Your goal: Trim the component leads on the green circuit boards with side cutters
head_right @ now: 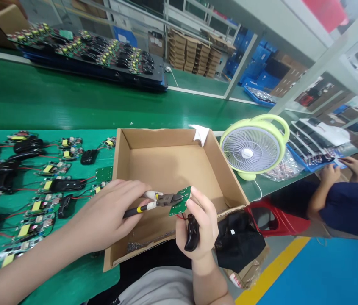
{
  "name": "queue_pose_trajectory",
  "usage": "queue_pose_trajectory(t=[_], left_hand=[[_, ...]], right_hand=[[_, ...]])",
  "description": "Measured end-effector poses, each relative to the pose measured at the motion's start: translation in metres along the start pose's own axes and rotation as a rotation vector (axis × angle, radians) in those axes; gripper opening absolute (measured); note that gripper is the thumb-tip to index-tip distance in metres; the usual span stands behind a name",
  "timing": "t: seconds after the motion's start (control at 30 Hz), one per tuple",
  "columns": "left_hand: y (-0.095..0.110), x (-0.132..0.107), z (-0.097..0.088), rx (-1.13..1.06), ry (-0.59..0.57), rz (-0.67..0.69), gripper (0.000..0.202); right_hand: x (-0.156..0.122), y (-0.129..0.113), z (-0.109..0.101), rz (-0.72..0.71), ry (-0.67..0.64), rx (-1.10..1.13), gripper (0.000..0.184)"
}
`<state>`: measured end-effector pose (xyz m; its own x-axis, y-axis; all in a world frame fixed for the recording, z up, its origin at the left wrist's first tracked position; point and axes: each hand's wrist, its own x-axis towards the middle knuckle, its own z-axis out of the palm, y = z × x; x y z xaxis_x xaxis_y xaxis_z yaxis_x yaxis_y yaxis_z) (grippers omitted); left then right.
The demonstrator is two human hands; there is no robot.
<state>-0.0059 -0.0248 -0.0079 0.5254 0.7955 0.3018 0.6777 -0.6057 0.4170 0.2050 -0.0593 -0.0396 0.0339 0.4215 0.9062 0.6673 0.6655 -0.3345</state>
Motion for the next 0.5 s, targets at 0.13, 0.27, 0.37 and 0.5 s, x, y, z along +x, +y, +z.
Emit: queue_pose_trajectory(t=[0.13, 0.27, 0.37, 0.5], left_hand=[[0.0002, -0.0006, -0.0015, 0.005, -0.018, -0.004, 0.011], [0.0, -0.0005, -0.002, 0.019, -0.035, 0.0, 0.009], [0.0002, -0.0003, -0.0012, 0.024, -0.039, 0.008, 0.01], [0.0003, -0.0004, -0.0001, 0.015, -0.026, 0.012, 0.011]], right_hand=[[-0.0009, 0.0004, -0.0015, -0.017, 0.025, -0.021, 0.041], [-0.0027, 0.0006, -0.0045, -0.028, 0.015, -0.083, 0.04], [-0.0033, 0.0006, -0.0049, -0.043, 0.028, -0.114, 0.039], [-0.0025, 0.0002, -0.0038, -0.051, 0.063, -0.103, 0.04]])
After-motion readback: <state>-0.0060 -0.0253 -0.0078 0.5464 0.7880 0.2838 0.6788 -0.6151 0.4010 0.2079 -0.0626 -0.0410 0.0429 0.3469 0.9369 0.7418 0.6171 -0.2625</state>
